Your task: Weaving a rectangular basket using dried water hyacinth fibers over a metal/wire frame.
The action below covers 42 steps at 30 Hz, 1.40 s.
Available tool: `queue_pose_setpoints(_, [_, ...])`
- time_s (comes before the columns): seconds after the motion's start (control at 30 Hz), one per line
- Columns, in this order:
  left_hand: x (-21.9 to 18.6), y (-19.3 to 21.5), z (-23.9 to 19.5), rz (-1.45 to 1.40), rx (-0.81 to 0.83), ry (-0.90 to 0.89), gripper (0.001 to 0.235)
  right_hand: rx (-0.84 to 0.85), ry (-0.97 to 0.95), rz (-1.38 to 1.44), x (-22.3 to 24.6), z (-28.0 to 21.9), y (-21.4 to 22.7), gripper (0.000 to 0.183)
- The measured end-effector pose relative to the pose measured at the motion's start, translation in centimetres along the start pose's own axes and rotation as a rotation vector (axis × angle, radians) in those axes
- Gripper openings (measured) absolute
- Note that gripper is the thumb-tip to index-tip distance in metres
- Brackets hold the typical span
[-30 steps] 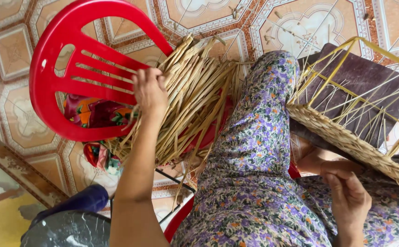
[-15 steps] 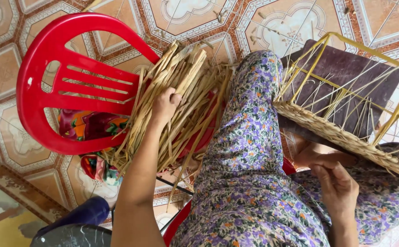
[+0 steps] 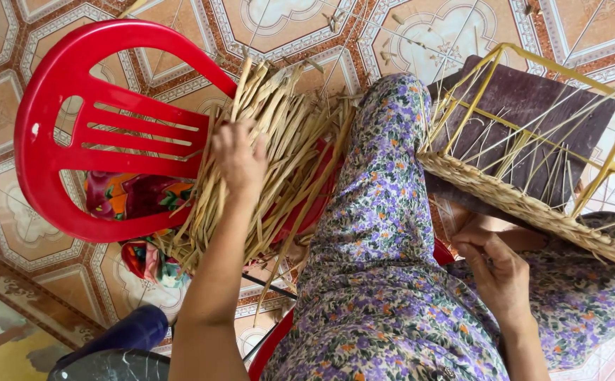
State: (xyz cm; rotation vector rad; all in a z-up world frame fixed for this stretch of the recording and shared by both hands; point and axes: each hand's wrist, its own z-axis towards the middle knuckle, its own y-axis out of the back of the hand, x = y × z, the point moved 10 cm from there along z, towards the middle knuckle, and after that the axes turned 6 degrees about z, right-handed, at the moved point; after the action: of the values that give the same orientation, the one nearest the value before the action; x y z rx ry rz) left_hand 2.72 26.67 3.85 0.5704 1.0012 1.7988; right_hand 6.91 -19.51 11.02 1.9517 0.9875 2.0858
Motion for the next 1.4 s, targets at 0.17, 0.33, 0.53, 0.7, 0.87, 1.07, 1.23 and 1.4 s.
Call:
queue_pose_setpoints(0.17, [-8.9,-6.2,-8.2,-0.371,0.313,-0.143,0.03,0.027,0.024,-0.001,0.9,0.1,-0.5,0.014])
queue_pose_setpoints(0.33, [-9.0,-7.7,-7.8,-0.154,0.604,-0.045,0.036,0.014,0.019,0.01,0.5,-0.3,0.1,0.012])
queue_pose_setpoints(0.53, [-3.9,-6.2,-4.7,-0.924,0.785,0.454,0.027,0.0,0.05,0.05,1.1,0.1,0.2,0.011])
queue_pose_setpoints(0.7, [-9.8,4.5,-0.2,-1.116,0.748,0.266,0.031,0.069,-0.062,0.164,3.8,1.0,-0.6,0.027])
queue_pose_setpoints(0.87, [-21.8,10.7,-5.8,-1.336,0.936,-0.135,0.025,-0.004,-0.11,0.583,4.8,-0.2,0.7,0.053])
queue_pose_setpoints(1.07, [-29.6,14.5,-8.9,-1.457,0.987,-0.444,0.022,-0.16,0.152,0.755,5.6,-2.1,5.6,0.017])
queue_pose_setpoints(1.23, [-31.6,16.0,-6.4,-1.434,0.858,-0.541,0.021,-0.338,0.123,0.921,2.7,-2.9,9.6,0.016])
queue_pose_setpoints(1.4, [-29.8,29.3,3.2,-1.124,-0.024,-0.955,0.044,-0.147,0.033,0.822,4.6,-1.1,8.4,0.023])
